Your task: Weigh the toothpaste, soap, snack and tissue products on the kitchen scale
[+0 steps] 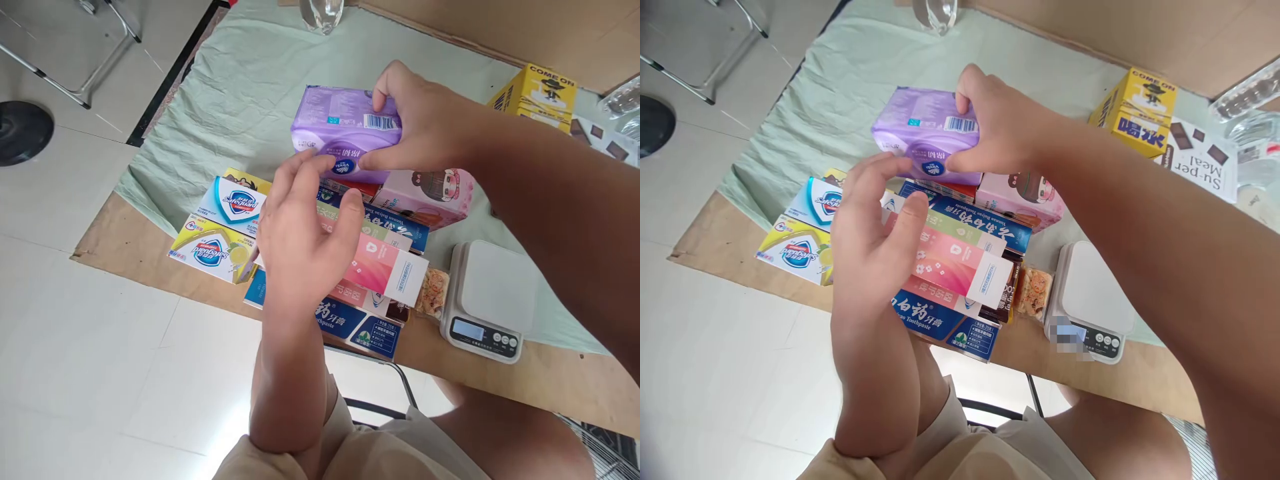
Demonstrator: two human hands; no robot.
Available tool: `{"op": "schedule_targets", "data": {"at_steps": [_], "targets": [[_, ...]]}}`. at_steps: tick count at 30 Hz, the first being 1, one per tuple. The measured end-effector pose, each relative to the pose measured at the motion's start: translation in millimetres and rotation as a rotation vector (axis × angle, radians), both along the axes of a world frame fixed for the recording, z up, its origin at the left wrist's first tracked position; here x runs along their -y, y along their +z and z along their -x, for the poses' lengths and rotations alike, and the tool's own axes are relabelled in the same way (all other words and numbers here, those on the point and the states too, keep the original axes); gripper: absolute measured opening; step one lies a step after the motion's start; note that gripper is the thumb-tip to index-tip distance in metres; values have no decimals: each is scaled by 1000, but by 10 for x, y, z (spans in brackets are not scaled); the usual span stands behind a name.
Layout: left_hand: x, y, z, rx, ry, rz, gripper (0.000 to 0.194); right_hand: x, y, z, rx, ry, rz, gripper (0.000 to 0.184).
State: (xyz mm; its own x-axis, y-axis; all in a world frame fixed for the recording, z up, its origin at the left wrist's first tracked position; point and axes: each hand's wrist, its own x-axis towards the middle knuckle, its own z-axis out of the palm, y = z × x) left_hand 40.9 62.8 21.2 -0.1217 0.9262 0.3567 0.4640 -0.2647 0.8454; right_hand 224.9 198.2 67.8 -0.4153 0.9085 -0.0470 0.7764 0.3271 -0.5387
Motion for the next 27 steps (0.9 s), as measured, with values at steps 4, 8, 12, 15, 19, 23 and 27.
{"op": "schedule_targets", "data": {"at_steps": [4,8,12,15,19,23,27], "targets": [[12,30,-23,-94,31,71,37,56,-103,54,133,34,-90,84],[15,36,-35,-127,45,115,40,157,-145,84,206,20,-112,98],[8,-5,-38,-112,62,112,38,219,-55,99,320,-66,-21,104],[14,-43,-18,-86,57,96,37,293,11,55,275,-81,-8,109],[26,-54,21,-9,9,34,33,582,41,-209,38,42,-261,71],[-25,-45,-28,-58,37,18,31,1020,-134,-716,-100,-83,-342,50],[-1,-26,-169,-119,104,-109,25,1351,-481,-1310,-159,-296,-251,48]]}}
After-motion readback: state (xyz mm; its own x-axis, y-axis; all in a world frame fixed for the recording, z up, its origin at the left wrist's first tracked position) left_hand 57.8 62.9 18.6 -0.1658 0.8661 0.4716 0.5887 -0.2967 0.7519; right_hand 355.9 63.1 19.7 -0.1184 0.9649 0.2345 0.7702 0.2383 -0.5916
